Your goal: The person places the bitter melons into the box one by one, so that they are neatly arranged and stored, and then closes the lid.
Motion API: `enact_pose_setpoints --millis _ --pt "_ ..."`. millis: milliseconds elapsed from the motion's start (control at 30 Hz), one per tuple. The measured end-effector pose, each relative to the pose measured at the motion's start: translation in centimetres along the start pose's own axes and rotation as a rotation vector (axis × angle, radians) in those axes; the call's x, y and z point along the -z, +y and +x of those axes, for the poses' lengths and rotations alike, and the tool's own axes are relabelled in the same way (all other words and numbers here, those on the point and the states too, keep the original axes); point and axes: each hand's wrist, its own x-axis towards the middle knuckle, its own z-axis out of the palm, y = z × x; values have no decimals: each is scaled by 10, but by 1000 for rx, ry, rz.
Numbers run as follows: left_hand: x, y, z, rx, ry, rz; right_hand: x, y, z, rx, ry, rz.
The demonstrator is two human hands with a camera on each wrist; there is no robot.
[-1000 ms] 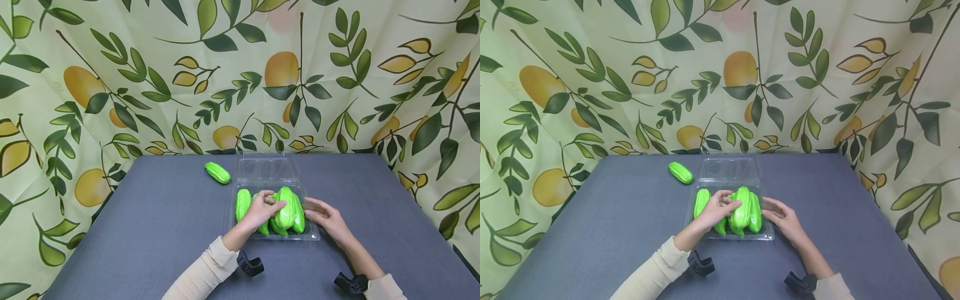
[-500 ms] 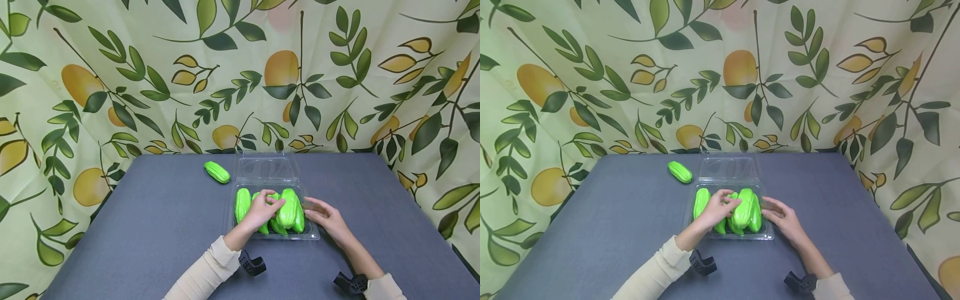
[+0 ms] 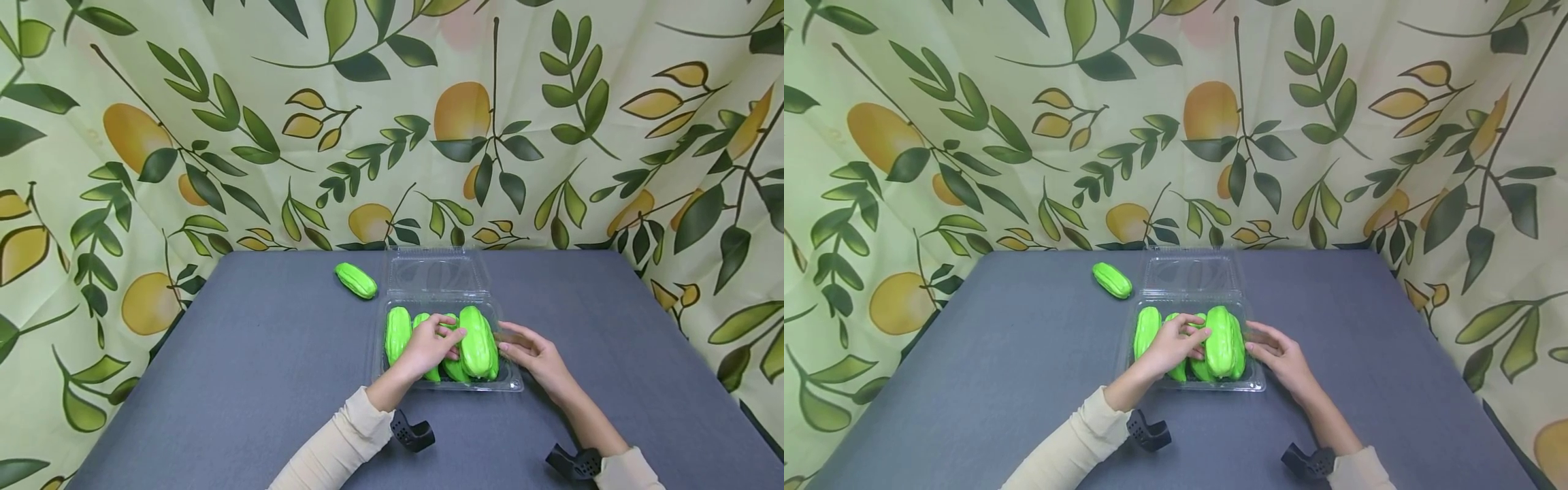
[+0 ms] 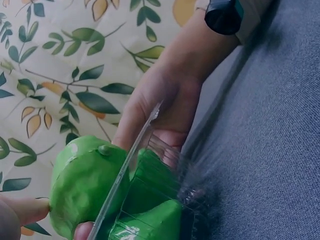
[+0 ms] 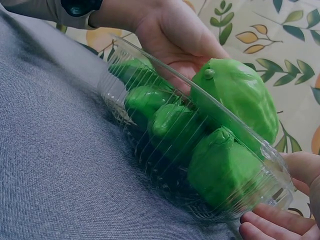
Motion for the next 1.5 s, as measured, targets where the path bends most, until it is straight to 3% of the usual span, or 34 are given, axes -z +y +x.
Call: enact_pose_setpoints --millis 333,733,1133,1500 --pt "0 -5 1 4 4 1 -1 -2 -2 -56 9 -8" --pt "9 -2 -3 -38 -38 64 0 0 1 -27 2 12" --pt "23 3 -4 -66 -25 54 0 1 0 -13 -11 15" --pt "40 12 1 -99 35 46 1 2 0 16 -21 41"
